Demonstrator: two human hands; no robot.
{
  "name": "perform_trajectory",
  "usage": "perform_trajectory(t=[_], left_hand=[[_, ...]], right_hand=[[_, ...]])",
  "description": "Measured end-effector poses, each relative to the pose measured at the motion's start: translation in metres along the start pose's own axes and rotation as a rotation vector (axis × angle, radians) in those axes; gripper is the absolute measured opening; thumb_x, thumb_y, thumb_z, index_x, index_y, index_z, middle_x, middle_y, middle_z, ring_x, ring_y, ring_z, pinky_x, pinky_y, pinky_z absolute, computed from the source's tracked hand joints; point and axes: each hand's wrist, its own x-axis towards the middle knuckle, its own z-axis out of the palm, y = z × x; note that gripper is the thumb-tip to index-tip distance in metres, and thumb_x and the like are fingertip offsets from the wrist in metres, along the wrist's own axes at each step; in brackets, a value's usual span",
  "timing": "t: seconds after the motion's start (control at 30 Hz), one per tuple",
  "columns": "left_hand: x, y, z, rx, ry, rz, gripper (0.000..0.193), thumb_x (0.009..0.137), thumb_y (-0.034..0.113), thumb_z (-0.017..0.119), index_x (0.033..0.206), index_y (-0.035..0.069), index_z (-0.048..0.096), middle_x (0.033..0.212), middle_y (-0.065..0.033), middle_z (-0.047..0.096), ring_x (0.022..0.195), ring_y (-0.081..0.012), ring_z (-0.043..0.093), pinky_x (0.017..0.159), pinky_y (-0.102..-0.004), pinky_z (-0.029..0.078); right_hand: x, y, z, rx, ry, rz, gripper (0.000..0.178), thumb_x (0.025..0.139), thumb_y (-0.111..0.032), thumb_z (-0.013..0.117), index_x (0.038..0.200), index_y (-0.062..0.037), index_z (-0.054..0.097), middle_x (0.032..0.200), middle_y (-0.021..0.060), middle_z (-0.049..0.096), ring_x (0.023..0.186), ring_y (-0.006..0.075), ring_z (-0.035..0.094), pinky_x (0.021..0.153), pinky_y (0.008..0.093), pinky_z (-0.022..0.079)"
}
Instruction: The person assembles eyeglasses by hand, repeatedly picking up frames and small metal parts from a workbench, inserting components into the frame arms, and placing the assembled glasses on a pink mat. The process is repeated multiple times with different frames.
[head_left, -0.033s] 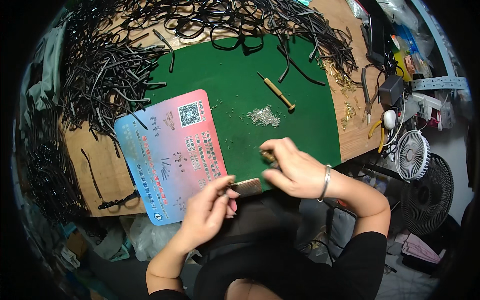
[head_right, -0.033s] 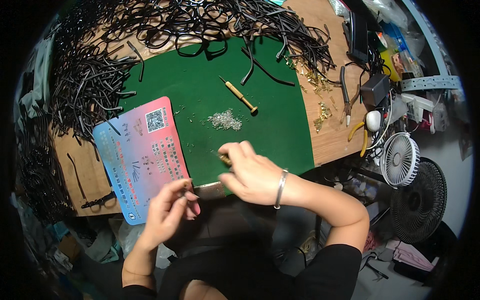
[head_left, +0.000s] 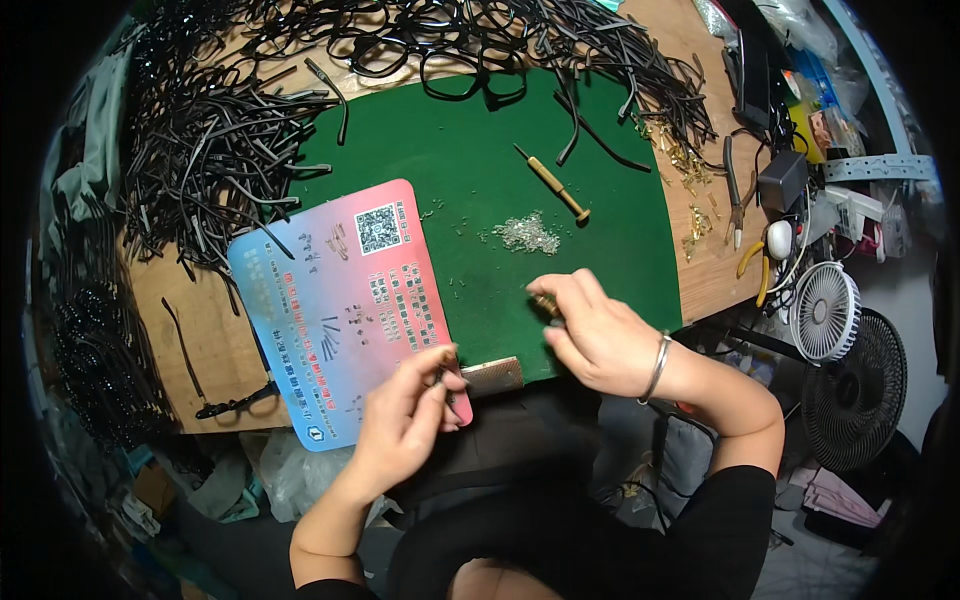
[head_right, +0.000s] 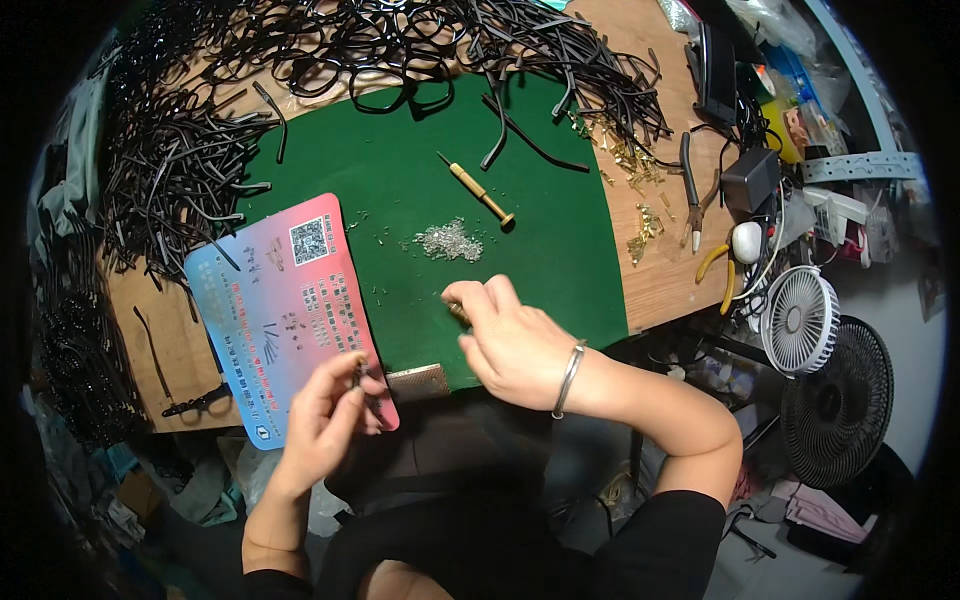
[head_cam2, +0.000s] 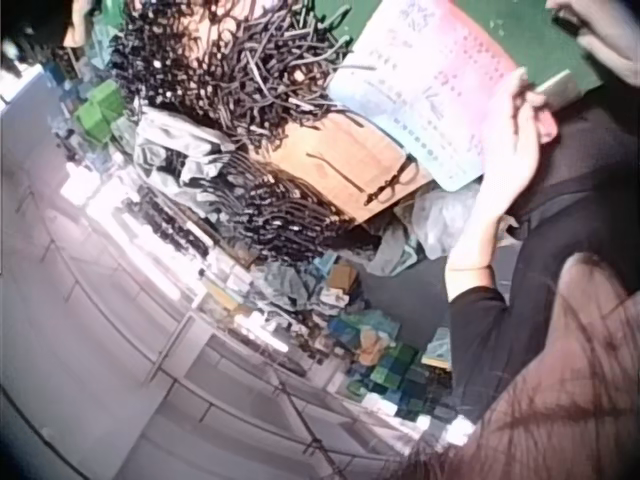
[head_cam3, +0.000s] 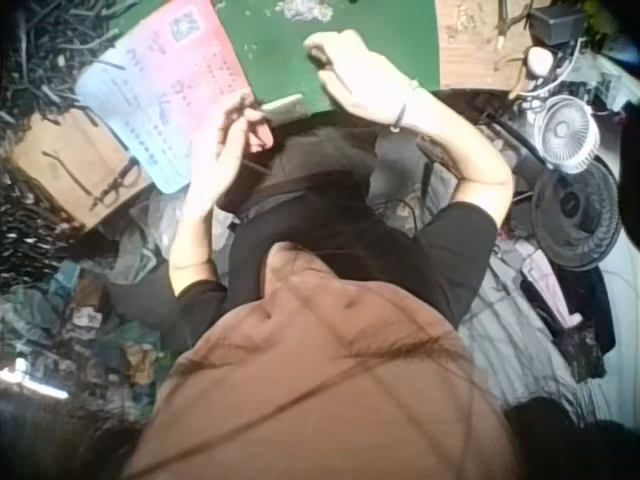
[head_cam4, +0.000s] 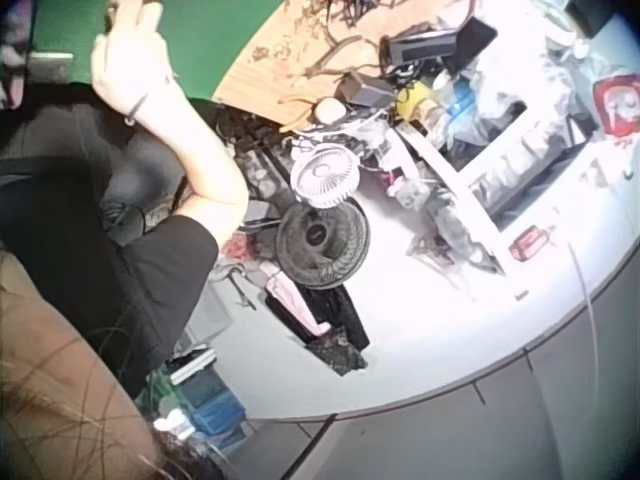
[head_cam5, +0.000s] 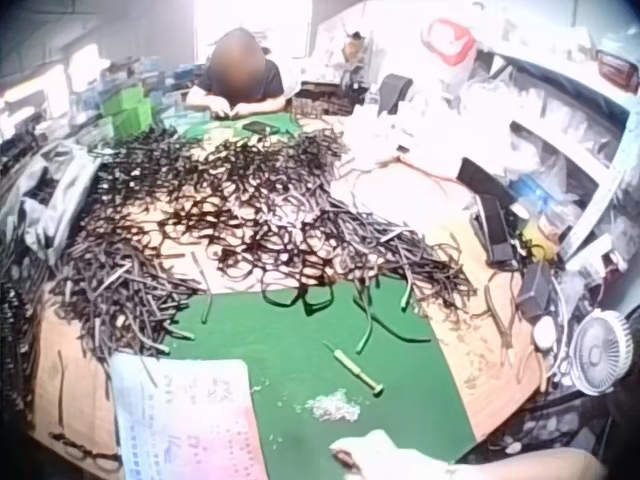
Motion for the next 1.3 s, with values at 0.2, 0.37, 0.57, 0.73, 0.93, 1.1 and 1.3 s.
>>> perform_trajectory(t=[0.2,0.37,0.57,0.73,0.93,1.1,1.3], left_hand=[[0.026,0.001,0.008,0.181,0.056,0.119,0.034,0.091,-0.002,0.041,0.125,-0.001,0.042,0.094,-0.0077,0.059,0.065,-0.0063,0.054,0.06,-0.0207,0.049],[0.028,-0.01,0.008,0.05,0.089,0.112,0.033,0.09,-0.003,0.042,0.123,0.0,0.045,0.09,-0.0074,0.06,0.063,-0.0071,0.055,0.057,-0.0217,0.048],[0.02,-0.003,0.006,-0.065,0.091,0.031,0.03,0.091,-0.001,0.042,0.121,-0.001,0.046,0.091,-0.0083,0.06,0.062,-0.0067,0.055,0.058,-0.0211,0.049],[0.021,-0.011,0.006,0.035,0.17,0.073,0.026,0.091,-0.002,0.044,0.117,-0.003,0.048,0.09,-0.0088,0.061,0.062,-0.0067,0.056,0.056,-0.0212,0.05],[0.024,-0.01,0.006,0.057,0.172,0.076,0.025,0.091,-0.001,0.044,0.116,-0.003,0.048,0.09,-0.0087,0.061,0.062,-0.0054,0.055,0.055,-0.0201,0.05],[0.025,-0.02,0.014,0.214,0.296,0.201,0.023,0.088,-0.002,0.048,0.11,-0.002,0.052,0.085,-0.0117,0.064,0.067,-0.014,0.062,0.06,-0.0261,0.051],[0.027,-0.023,0.021,0.447,0.418,0.307,0.024,0.083,-0.003,0.052,0.107,-0.001,0.055,0.086,-0.0159,0.064,0.072,-0.0257,0.066,0.062,-0.0324,0.052]], right_hand=[[0.015,0.0,0.014,-0.411,0.281,-0.121,0.036,0.08,-0.011,0.06,0.115,-0.0089,0.055,0.089,0.0114,0.048,0.063,0.024,0.059,0.051,0.0339,0.05],[0.02,0.001,0.016,-0.442,0.289,-0.131,0.036,0.078,-0.011,0.061,0.114,-0.0094,0.056,0.085,0.0097,0.049,0.059,0.0214,0.059,0.048,0.0317,0.049],[0.022,0.002,0.018,-0.481,0.289,-0.127,0.039,0.076,-0.01,0.062,0.114,-0.0107,0.056,0.083,0.0084,0.049,0.06,0.0209,0.059,0.048,0.0311,0.049],[0.025,0.002,0.02,-0.537,0.272,-0.18,0.046,0.072,-0.01,0.06,0.118,-0.0115,0.052,0.087,0.0093,0.048,0.053,0.0211,0.054,0.044,0.0319,0.049],[0.024,0.0,0.02,-0.502,0.213,-0.147,0.041,0.077,-0.008,0.056,0.117,-0.0101,0.051,0.087,0.0122,0.048,0.056,0.025,0.057,0.046,0.0343,0.05],[0.015,-0.029,0.021,0.038,-0.068,-0.148,0.03,0.086,-0.014,0.051,0.116,-0.0116,0.048,0.089,0.0172,0.048,0.063,0.037,0.058,0.057,0.043,0.052],[0.024,-0.037,0.026,0.015,-0.145,-0.116,0.032,0.085,-0.011,0.052,0.117,-0.0133,0.049,0.089,0.0137,0.047,0.065,0.0308,0.056,0.056,0.0388,0.05]])
